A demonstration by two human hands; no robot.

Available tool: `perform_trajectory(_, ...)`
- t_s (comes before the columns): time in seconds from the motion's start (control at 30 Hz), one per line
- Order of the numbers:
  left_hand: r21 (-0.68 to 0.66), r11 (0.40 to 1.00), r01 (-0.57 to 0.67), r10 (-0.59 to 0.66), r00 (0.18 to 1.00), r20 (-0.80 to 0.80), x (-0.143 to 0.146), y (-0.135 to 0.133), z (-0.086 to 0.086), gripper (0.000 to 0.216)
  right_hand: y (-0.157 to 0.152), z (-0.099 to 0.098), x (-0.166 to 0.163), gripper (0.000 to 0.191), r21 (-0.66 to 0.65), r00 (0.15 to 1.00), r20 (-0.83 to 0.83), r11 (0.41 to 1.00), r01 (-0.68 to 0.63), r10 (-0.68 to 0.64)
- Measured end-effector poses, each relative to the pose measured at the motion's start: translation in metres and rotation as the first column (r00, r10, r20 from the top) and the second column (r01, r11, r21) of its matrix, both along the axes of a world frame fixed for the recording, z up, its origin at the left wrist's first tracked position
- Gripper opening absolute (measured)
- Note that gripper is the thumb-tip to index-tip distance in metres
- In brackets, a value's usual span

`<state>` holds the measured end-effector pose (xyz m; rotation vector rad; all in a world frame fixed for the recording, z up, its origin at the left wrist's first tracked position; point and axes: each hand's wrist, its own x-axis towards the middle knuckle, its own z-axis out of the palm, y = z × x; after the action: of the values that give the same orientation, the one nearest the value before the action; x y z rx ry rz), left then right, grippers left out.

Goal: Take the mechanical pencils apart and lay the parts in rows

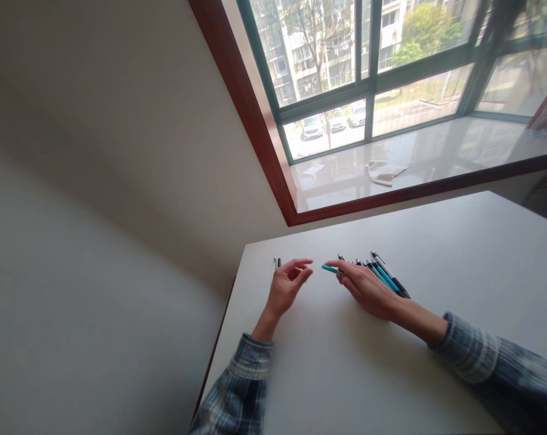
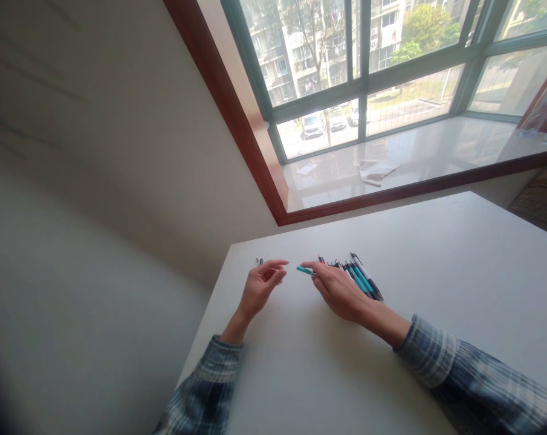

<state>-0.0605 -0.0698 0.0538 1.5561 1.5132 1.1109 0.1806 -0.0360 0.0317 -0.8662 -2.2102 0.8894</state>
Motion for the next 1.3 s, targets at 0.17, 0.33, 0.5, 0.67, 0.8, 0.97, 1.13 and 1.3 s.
perform_trajectory(0.17, -0.080, 0.994, 0.071, -0.055, 0.981, 0.186, 0.022, -0.003, -0.014, 0.034, 0.003, -0.007, -0.002, 0.029, -0.028, 0.999, -0.039, 0.999, 0.026, -0.027)
perform_trajectory(0.33, -0.103, 0.993, 0.061, -0.029, 0.957, 0.287, 0.020, -0.002, -0.014, 0.042, 0.002, -0.005, -0.002, 0.019, -0.021, 0.999, -0.029, 0.999, 0.035, -0.035)
perform_trajectory(0.5, -0.171, 0.982, 0.086, -0.025, 0.942, 0.334, 0.021, -0.002, -0.021, 0.037, 0.000, -0.002, -0.003, 0.016, -0.106, 0.994, -0.104, 0.994, 0.030, -0.041)
perform_trajectory(0.67, -0.286, 0.950, 0.129, 0.014, 0.894, 0.449, 0.022, -0.007, -0.028, 0.040, 0.001, -0.003, -0.006, 0.024, -0.403, 0.922, -0.361, 0.915, -0.021, -0.138)
perform_trajectory(0.8, -0.324, 0.928, 0.181, 0.014, 0.856, 0.517, 0.025, -0.010, -0.030, 0.039, 0.004, -0.005, -0.007, 0.034, -0.444, 0.856, -0.483, 0.894, -0.060, -0.183)
perform_trajectory(0.97, -0.341, 0.924, 0.173, 0.037, 0.847, 0.530, 0.029, -0.011, -0.031, 0.039, 0.006, -0.006, -0.007, 0.036, -0.451, 0.815, -0.539, 0.890, -0.065, -0.213)
perform_trajectory(1.13, -0.357, 0.919, 0.166, 0.074, 0.818, 0.570, 0.031, -0.012, -0.025, 0.037, 0.004, -0.003, -0.007, 0.036, -0.458, 0.797, -0.560, 0.886, -0.073, -0.224)
perform_trajectory(1.3, -0.313, 0.941, 0.129, 0.058, 0.850, 0.524, 0.022, -0.011, -0.013, 0.033, 0.005, -0.001, -0.005, 0.028, -0.456, 0.775, -0.564, 0.890, -0.004, -0.285)
